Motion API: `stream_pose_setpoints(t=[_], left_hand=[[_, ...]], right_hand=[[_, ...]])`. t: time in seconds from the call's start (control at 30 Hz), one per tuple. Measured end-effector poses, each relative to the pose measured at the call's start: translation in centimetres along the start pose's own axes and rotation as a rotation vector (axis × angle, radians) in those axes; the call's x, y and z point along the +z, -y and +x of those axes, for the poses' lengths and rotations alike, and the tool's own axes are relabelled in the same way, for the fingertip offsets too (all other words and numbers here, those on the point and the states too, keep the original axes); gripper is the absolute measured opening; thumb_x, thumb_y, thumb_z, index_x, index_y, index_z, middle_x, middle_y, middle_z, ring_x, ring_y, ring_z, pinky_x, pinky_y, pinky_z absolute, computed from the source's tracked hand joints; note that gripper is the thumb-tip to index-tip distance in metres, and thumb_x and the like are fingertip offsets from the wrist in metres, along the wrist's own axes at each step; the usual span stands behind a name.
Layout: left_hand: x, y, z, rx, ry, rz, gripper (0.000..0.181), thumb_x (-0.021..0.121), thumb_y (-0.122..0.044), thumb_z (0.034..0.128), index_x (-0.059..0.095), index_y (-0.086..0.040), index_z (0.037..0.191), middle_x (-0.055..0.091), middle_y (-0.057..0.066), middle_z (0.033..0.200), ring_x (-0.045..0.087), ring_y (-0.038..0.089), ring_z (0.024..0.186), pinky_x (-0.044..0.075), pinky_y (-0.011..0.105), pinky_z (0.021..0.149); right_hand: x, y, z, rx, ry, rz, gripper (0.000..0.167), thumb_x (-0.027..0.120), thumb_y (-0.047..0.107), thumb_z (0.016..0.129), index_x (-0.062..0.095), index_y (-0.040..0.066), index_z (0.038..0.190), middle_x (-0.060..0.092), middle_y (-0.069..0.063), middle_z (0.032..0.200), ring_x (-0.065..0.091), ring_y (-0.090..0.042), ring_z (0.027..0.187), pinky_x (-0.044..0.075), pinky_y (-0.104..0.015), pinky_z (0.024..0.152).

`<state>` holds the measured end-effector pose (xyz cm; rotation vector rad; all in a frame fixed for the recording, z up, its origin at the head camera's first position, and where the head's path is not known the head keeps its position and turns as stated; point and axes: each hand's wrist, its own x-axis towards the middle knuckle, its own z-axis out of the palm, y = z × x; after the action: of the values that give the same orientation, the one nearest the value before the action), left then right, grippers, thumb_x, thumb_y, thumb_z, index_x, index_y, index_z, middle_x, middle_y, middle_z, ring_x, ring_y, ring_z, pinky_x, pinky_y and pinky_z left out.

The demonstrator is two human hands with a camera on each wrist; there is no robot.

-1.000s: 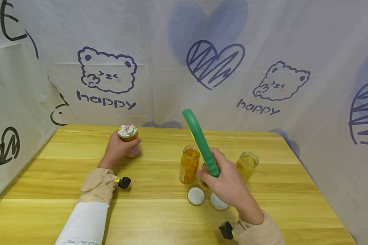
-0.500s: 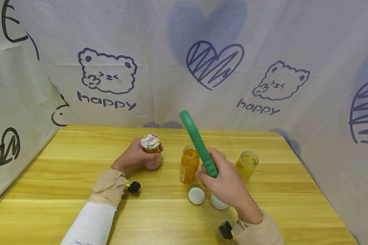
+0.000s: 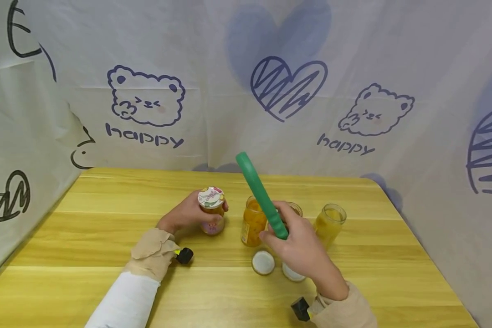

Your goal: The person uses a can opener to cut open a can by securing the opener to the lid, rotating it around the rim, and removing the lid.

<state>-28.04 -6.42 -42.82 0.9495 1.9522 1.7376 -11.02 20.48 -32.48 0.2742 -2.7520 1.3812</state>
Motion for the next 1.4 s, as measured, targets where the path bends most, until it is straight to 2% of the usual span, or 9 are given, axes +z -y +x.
stream_pose_setpoints(t=[0.23,0.3,0.43,0.57,0.67,0.73,0.9,1.1,1.4], left_hand=[[0.5,-0.1,-0.2,-0.057,0.075,-0.015,0.036,0.077,-0.003,0.0868,0.064,-0.003,0.12,0.063,0.034,0.127,0.066,0.017,0.107,0.051,0.028,0.104],[0.6,-0.2,-0.3,-0.067,0.081,-0.008,0.036,0.078,-0.004,0.0867,0.065,-0.004,0.12,0.064,0.033,0.127,0.066,0.016,0.107,0.052,0.029,0.104],[0.6,-0.4,-0.4,-0.073,0.085,0.0,0.038,0.077,-0.002,0.0855,0.065,-0.002,0.121,0.064,0.033,0.126,0.066,0.017,0.107,0.051,0.032,0.105],[0.7,-0.6,-0.6,-0.079,0.072,0.05,0.043,0.078,0.0,0.0849,0.064,-0.004,0.125,0.067,0.024,0.125,0.064,0.016,0.11,0.05,0.038,0.11],[0.8,-0.7,-0.9,-0.086,0.051,0.088,0.046,0.08,-0.002,0.0854,0.063,-0.005,0.128,0.068,0.015,0.125,0.063,0.016,0.112,0.048,0.042,0.113],[0.9,-0.8,-1.2,-0.095,0.043,0.071,0.049,0.081,-0.002,0.0849,0.061,-0.005,0.13,0.068,0.013,0.124,0.062,0.017,0.113,0.047,0.043,0.114],[1.0,-0.9,-1.8,-0.125,0.058,0.012,0.05,0.083,-0.002,0.0825,0.062,-0.004,0.128,0.067,0.007,0.122,0.062,0.014,0.112,0.048,0.031,0.109],[1.1,-1.0,-2.2,-0.06,0.107,-0.025,0.058,0.085,-0.007,0.0834,0.058,0.003,0.134,0.064,0.019,0.132,0.062,0.012,0.115,0.051,0.031,0.107],[1.1,-0.6,-2.1,-0.111,0.085,-0.012,0.067,0.082,0.001,0.0796,0.057,-0.003,0.141,0.062,0.018,0.14,0.059,0.015,0.123,0.045,0.041,0.117]], right_hand=[[0.4,0.0,0.0,-0.015,0.079,-0.066,0.045,0.072,0.016,0.095,0.053,0.015,0.136,0.052,-0.002,0.079,0.044,-0.009,0.06,0.042,-0.027,0.061],[0.6,0.3,0.2,0.0,0.107,-0.102,0.052,0.072,0.018,0.096,0.05,0.017,0.143,0.049,-0.002,0.077,0.041,-0.01,0.059,0.04,-0.028,0.059],[1.4,1.4,0.8,0.044,0.121,-0.217,0.063,0.072,0.018,0.092,0.045,0.019,0.149,0.055,-0.004,0.081,0.047,-0.014,0.063,0.04,-0.029,0.06],[2.9,2.7,1.6,0.043,0.105,-0.379,0.062,0.072,0.019,0.09,0.044,0.014,0.145,0.062,-0.005,0.091,0.054,-0.018,0.071,0.044,-0.031,0.061],[4.1,3.6,2.1,0.015,0.072,-0.51,0.051,0.073,0.022,0.089,0.048,0.01,0.132,0.058,-0.004,0.089,0.053,-0.019,0.068,0.043,-0.031,0.056],[4.8,4.0,2.4,-0.009,0.047,-0.593,0.045,0.072,0.022,0.088,0.048,0.007,0.123,0.055,-0.005,0.087,0.052,-0.019,0.065,0.041,-0.03,0.051],[6.4,4.9,3.1,-0.008,-0.003,-0.735,0.04,0.069,0.021,0.087,0.045,0.002,0.114,0.052,-0.01,0.086,0.048,-0.023,0.054,0.036,-0.032,0.042],[8.1,5.6,3.9,0.022,-0.001,-0.771,0.037,0.067,0.023,0.089,0.045,0.002,0.109,0.05,-0.012,0.086,0.048,-0.025,0.054,0.038,-0.034,0.042],[9.7,5.1,4.7,0.062,-0.013,-0.801,0.045,0.067,0.025,0.088,0.046,-0.001,0.118,0.052,-0.015,0.091,0.05,-0.027,0.056,0.045,-0.039,0.046]])
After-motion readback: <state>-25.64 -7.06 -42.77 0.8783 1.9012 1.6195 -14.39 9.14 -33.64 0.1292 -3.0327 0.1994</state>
